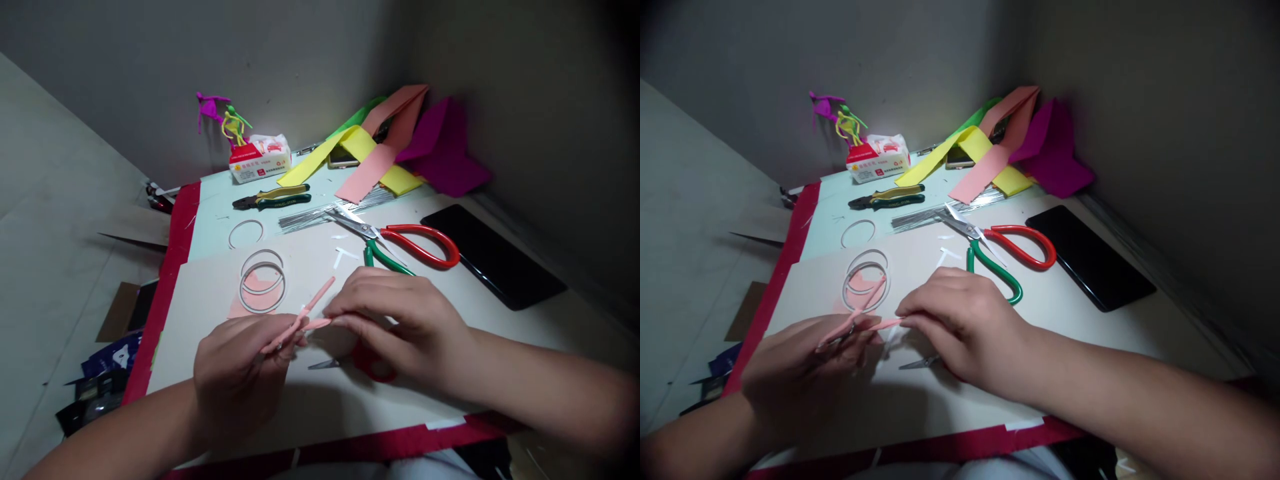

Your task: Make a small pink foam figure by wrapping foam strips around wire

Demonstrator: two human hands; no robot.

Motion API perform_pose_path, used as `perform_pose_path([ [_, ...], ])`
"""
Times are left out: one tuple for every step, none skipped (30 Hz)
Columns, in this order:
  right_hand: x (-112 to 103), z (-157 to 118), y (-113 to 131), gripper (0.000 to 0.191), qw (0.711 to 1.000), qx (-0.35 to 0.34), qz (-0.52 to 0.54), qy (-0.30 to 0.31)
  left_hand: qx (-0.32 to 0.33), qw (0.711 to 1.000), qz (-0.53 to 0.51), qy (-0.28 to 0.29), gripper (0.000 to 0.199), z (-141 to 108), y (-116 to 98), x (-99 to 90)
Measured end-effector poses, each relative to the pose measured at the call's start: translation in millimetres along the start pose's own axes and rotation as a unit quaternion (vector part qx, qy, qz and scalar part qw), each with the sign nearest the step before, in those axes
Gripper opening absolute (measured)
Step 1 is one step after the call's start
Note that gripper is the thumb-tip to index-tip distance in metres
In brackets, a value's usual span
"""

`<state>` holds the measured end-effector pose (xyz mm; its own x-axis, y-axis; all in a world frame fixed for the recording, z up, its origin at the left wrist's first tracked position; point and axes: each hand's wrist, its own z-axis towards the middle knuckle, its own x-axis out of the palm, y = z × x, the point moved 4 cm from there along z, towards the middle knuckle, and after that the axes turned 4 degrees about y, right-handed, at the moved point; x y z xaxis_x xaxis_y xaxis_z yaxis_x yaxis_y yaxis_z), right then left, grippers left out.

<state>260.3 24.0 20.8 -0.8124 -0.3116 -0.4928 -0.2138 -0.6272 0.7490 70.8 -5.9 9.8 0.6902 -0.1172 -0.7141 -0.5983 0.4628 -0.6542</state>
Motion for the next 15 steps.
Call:
perform_pose_path([
  [0.9, 0.6, -2.0, 0.014, 0.999, 0.042, 0.024, 0.007, 0.017, 0.999, 0.023, -0.028, 0.026, 1.1, -3.2, -2.5],
  [1.8, 1.0, -3.8, 0.012, 0.995, 0.087, 0.055, 0.015, 0.027, 0.997, 0.043, -0.057, 0.023, 2.4, -6.2, -4.6],
  [2.9, 0.9, -5.3, 0.011, 0.987, 0.133, 0.089, 0.025, 0.028, 0.995, 0.052, -0.075, 0.021, 4.0, -8.4, -5.8],
  [3.9, 0.4, -6.1, 0.012, 0.977, 0.172, 0.123, 0.034, 0.009, 0.995, 0.049, -0.086, 0.017, 5.9, -8.9, -6.3],
  [4.8, -0.3, -6.4, 0.012, 0.967, 0.201, 0.151, 0.040, -0.017, 0.995, 0.035, -0.091, 0.013, 7.7, -8.3, -6.4],
  [5.1, -1.0, -6.2, 0.012, 0.961, 0.216, 0.169, 0.041, -0.055, 0.994, 0.011, -0.092, 0.011, 9.4, -6.3, -6.1],
  [4.9, -1.5, -5.5, 0.009, 0.961, 0.213, 0.172, 0.040, -0.098, 0.991, -0.023, -0.087, 0.013, 10.7, -3.4, -5.5],
  [4.2, -1.7, -4.5, 0.006, 0.968, 0.190, 0.161, 0.034, -0.139, 0.985, -0.066, -0.079, 0.018, 11.8, -0.2, -4.5],
  [3.1, -1.9, -3.2, 0.011, 0.979, 0.147, 0.138, 0.023, -0.178, 0.975, -0.115, -0.066, 0.020, 12.7, 3.1, -3.1],
  [2.2, -2.5, -1.9, 0.018, 0.990, 0.094, 0.104, 0.012, -0.214, 0.961, -0.164, -0.053, 0.019, 13.4, 6.4, -1.6],
  [1.7, -3.5, -0.9, 0.022, 0.997, 0.038, 0.062, 0.001, -0.244, 0.946, -0.210, -0.039, 0.015, 14.2, 9.1, -0.1],
  [1.7, -5.0, -0.3, 0.024, 1.000, -0.017, 0.018, -0.010, -0.268, 0.930, -0.251, -0.025, 0.012, 15.0, 11.3, 1.5],
  [2.5, -6.5, -0.9, 0.025, 0.998, -0.055, -0.027, -0.011, -0.286, 0.914, -0.287, -0.010, 0.010, 15.8, 13.0, 3.2],
  [3.5, -7.7, -1.6, 0.025, 0.994, -0.085, -0.071, -0.009, -0.299, 0.899, -0.320, 0.003, 0.010, 16.7, 14.3, 4.9],
  [4.7, -8.3, -2.1, 0.025, 0.988, -0.110, -0.111, 0.000, -0.308, 0.885, -0.348, 0.013, 0.012, 17.4, 15.4, 6.4],
])
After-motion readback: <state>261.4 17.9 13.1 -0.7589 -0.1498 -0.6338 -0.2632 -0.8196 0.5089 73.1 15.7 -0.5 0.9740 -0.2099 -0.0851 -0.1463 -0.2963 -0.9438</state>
